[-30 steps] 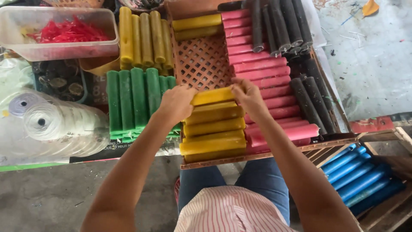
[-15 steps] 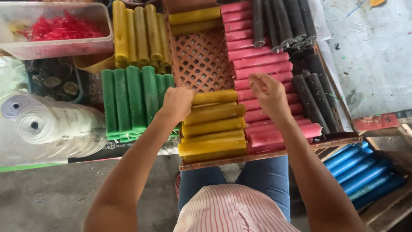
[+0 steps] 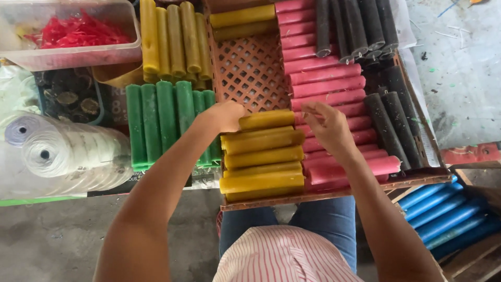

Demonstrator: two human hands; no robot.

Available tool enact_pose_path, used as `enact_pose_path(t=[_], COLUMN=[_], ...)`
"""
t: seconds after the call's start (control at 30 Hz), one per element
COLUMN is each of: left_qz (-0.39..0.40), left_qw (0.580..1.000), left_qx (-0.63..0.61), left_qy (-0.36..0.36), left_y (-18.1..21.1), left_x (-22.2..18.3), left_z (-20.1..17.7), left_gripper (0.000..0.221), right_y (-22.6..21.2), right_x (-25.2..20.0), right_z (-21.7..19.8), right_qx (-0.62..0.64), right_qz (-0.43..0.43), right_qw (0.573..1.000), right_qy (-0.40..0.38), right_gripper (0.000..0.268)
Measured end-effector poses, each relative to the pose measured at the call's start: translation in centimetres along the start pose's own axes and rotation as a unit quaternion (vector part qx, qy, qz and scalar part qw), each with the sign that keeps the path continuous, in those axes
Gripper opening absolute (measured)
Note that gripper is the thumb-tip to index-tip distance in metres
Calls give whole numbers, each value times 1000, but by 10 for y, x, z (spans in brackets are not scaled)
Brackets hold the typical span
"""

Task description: Organizing colored candles by placing them into a wooden tray by color.

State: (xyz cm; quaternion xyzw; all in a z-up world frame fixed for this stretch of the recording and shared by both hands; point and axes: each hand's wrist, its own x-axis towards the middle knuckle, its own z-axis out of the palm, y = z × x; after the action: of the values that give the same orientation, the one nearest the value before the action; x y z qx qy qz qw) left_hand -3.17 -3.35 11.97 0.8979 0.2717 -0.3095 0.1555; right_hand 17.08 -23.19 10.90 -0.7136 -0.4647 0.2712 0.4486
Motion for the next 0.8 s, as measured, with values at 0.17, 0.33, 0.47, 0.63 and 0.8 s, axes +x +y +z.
enact_pose_path(t=[0.17,0.33,0.47,0.63,0.8], left_qz=[12,24,31,21,13], left_qw=[995,993,992,996,996], left_qx=[-87,-115,-121,-83,-76], left_qy=[-53,-32,0,7,-54], left_y=[15,15,6,6,1], left_x=[-12,-32,-7,0,24], left_z=[-27,-30,-6,-1,-21], left_gripper=[30,42,27,18,46], right_y=[3,9,8,17,23], right_x=[-3,-4,-3,-3,-7], right_z=[-4,-3,-2,0,-1], right_qx=[-8,6,24,16,-46], right_qz=[32,17,20,15,-8], right_qw=[999,1000,1000,1000,999], right_qy=[-6,2,0,3,4], right_gripper=[25,24,24,26,24])
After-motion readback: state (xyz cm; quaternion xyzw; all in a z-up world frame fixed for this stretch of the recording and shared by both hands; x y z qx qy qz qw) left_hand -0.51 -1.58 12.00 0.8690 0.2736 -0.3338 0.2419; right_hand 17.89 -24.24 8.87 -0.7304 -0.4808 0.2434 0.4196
